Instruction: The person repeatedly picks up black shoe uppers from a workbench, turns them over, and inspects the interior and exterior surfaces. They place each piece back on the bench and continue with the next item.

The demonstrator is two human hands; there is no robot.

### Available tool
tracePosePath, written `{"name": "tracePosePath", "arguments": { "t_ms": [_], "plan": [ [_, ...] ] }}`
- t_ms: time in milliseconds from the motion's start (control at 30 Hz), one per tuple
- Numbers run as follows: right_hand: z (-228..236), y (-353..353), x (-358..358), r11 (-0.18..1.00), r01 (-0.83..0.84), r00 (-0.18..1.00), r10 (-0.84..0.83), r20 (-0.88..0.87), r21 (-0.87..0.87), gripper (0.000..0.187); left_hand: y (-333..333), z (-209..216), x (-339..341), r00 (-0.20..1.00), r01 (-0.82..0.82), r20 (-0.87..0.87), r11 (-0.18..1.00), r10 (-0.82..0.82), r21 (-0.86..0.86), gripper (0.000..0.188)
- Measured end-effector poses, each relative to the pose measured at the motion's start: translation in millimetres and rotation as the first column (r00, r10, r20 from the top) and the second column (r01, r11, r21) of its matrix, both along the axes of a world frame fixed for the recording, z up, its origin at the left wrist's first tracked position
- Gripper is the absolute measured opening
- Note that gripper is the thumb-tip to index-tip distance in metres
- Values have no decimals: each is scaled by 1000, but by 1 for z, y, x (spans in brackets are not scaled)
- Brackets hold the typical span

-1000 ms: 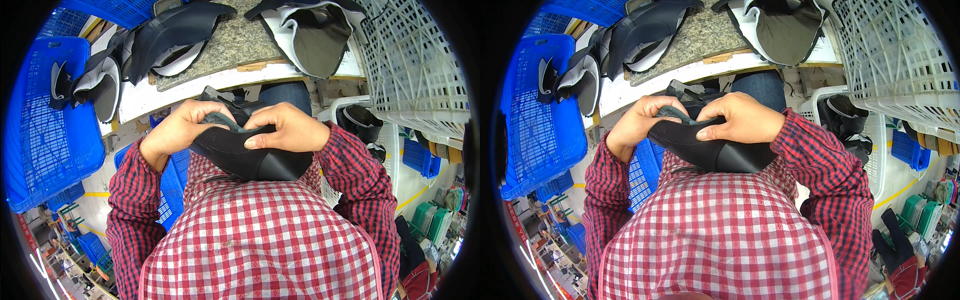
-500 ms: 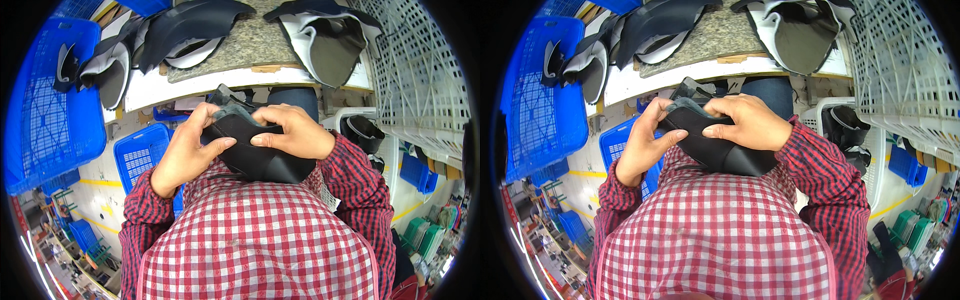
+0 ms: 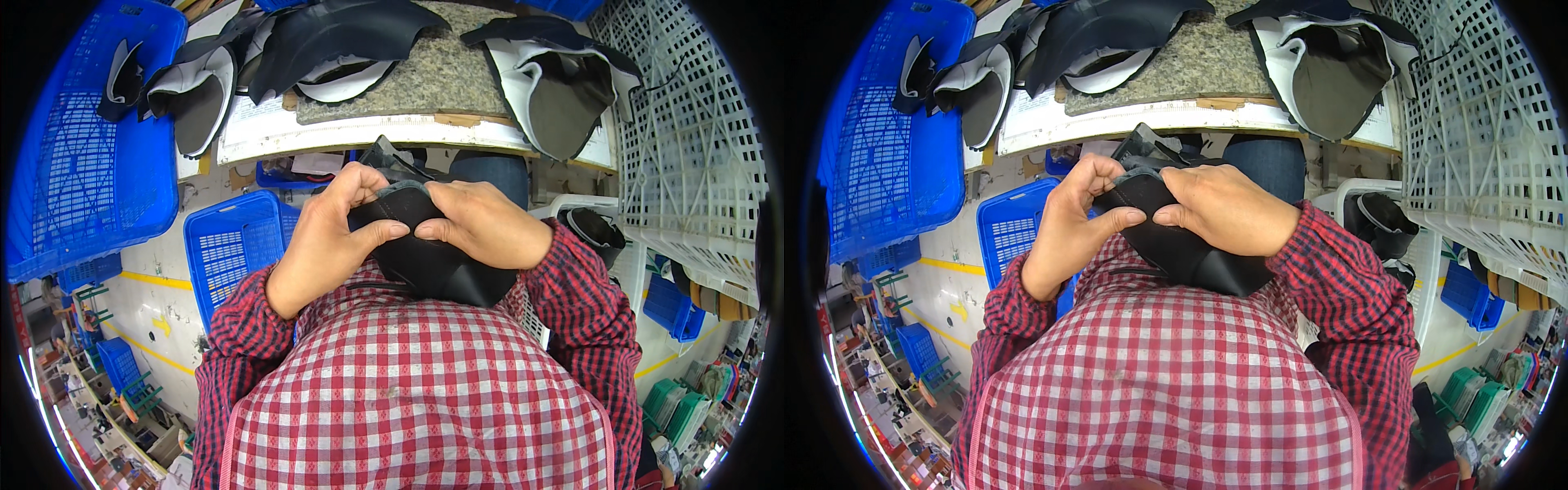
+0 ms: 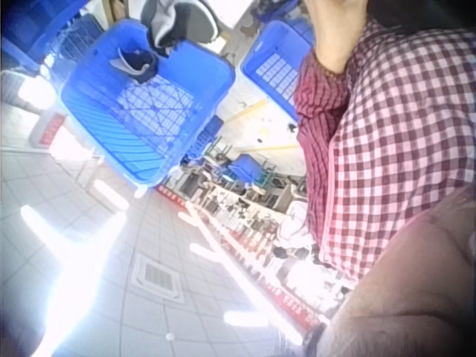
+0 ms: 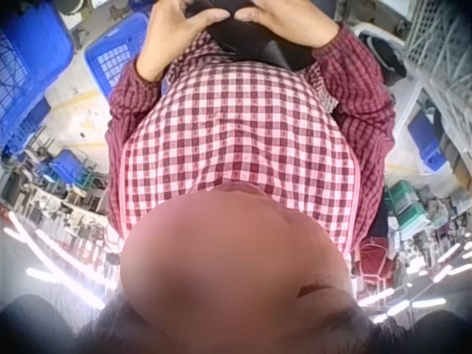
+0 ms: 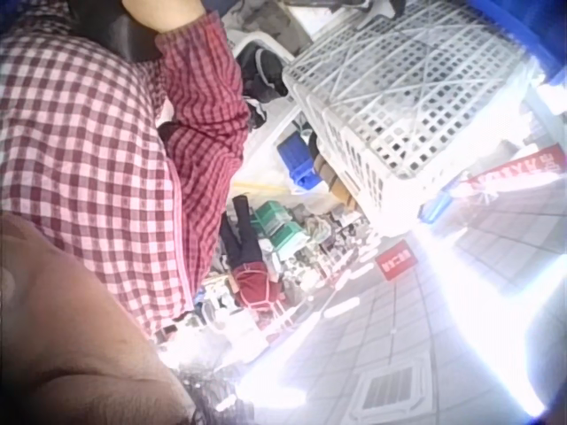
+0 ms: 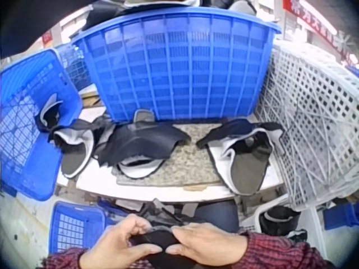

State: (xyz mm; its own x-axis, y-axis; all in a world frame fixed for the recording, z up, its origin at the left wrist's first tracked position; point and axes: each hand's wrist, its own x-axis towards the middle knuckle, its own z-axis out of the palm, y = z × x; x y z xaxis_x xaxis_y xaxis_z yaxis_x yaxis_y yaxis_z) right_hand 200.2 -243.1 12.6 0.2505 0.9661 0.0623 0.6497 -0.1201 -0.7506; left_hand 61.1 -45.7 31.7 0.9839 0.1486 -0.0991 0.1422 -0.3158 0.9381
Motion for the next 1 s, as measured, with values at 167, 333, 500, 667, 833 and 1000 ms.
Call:
{"name": "tracePosePath", "arguments": {
  "t_ms": [167, 333, 500, 667, 833, 1000],
  "plan": [
    [2, 4, 5, 997, -72, 997, 70, -44, -41, 33, 2, -1, -2, 1000, -7, -4, 1000, 7, 13, 42],
    [5, 7, 5, 997, -79, 994, 77, -72, -25, 31, 6, 3, 3, 996, 54, 69, 995, -59, 83, 29],
    [0, 3, 2, 999, 6, 999, -4, -49, 42, 31, 2, 1, 6, 1000, 21, 20, 999, -21, -34, 19],
    [-8, -11, 9, 1000, -7, 884, 3, -467, -7, 36, -8, -4, 7, 996, -89, -26, 975, 85, -201, 11],
    [-13, -23, 4, 973, 158, 975, -180, -128, -167, 39, -8, -7, 6, 991, -128, -68, 953, 113, -274, 10],
    [-19, -27, 5, 983, 147, 971, -165, -174, -112, 40, -4, -12, 2, 992, -122, -69, 952, 106, -280, 10]
  ]
}}
